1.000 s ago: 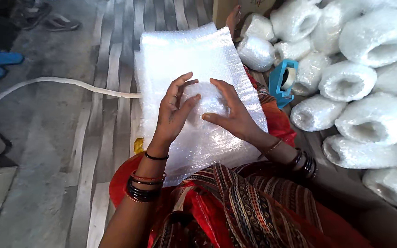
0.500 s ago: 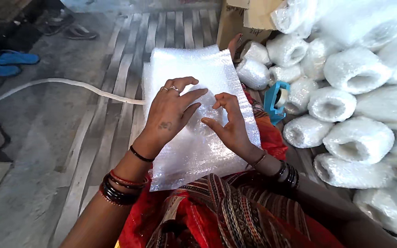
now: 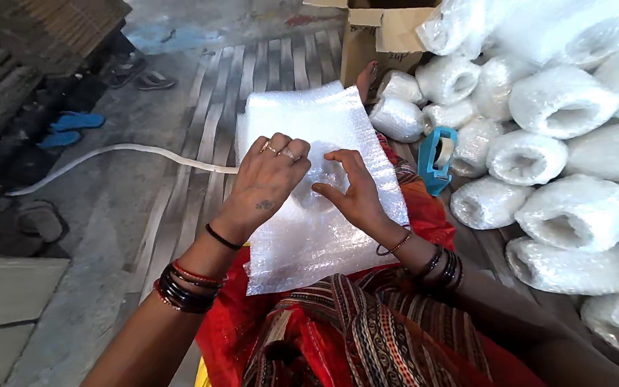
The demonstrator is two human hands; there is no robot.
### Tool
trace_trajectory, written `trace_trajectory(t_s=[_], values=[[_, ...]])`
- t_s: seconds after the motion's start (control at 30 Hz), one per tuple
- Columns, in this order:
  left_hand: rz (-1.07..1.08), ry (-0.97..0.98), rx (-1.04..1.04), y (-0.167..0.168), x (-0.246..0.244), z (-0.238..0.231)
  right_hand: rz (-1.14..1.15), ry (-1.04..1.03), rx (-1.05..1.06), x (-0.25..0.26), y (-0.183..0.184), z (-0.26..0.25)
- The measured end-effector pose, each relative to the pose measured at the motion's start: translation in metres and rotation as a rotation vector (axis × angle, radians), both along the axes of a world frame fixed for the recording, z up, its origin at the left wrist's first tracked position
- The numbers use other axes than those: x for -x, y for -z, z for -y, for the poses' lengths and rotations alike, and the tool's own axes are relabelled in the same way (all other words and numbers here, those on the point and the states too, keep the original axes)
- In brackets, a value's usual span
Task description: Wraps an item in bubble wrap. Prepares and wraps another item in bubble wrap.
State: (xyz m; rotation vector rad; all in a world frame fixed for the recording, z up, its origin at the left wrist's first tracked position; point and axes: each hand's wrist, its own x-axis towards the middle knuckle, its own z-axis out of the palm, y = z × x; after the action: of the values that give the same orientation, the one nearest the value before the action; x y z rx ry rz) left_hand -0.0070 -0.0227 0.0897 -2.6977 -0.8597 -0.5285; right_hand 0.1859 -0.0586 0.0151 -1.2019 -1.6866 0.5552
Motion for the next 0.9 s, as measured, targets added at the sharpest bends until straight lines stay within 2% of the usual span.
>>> trace_trajectory(t_s=[0.13, 0.27, 0.37, 0.53, 0.77, 0.83, 0.9], values=[[-0.029, 0.0, 0.011, 0.008, 0.002, 0.005, 0.002, -0.002, 0.034, 0.002, 0.0, 0.003], [-0.057, -0.245, 0.095, 0.001, -0.01, 0.007, 0.024, -0.016, 0.067, 0.004, -0.007, 0.001], [-0.06, -0.334, 0.228, -0.011, -0.017, 0.006, 0.049, -0.019, 0.053, 0.006, -0.007, -0.002], [-0.039, -0.254, 0.368, -0.024, -0.017, 0.0, 0.052, -0.027, 0.064, 0.005, -0.008, -0.002], [-0.111, -0.009, 0.136, -0.013, -0.01, 0.0, 0.022, -0.036, 0.081, 0.002, -0.007, -0.003], [-0.092, -0.053, 0.172, -0.011, -0.009, 0.002, 0.022, -0.038, 0.077, 0.002, -0.005, -0.003], [-0.09, -0.188, 0.264, -0.014, -0.013, 0.008, 0.026, -0.042, 0.077, 0.004, -0.005, -0.004]])
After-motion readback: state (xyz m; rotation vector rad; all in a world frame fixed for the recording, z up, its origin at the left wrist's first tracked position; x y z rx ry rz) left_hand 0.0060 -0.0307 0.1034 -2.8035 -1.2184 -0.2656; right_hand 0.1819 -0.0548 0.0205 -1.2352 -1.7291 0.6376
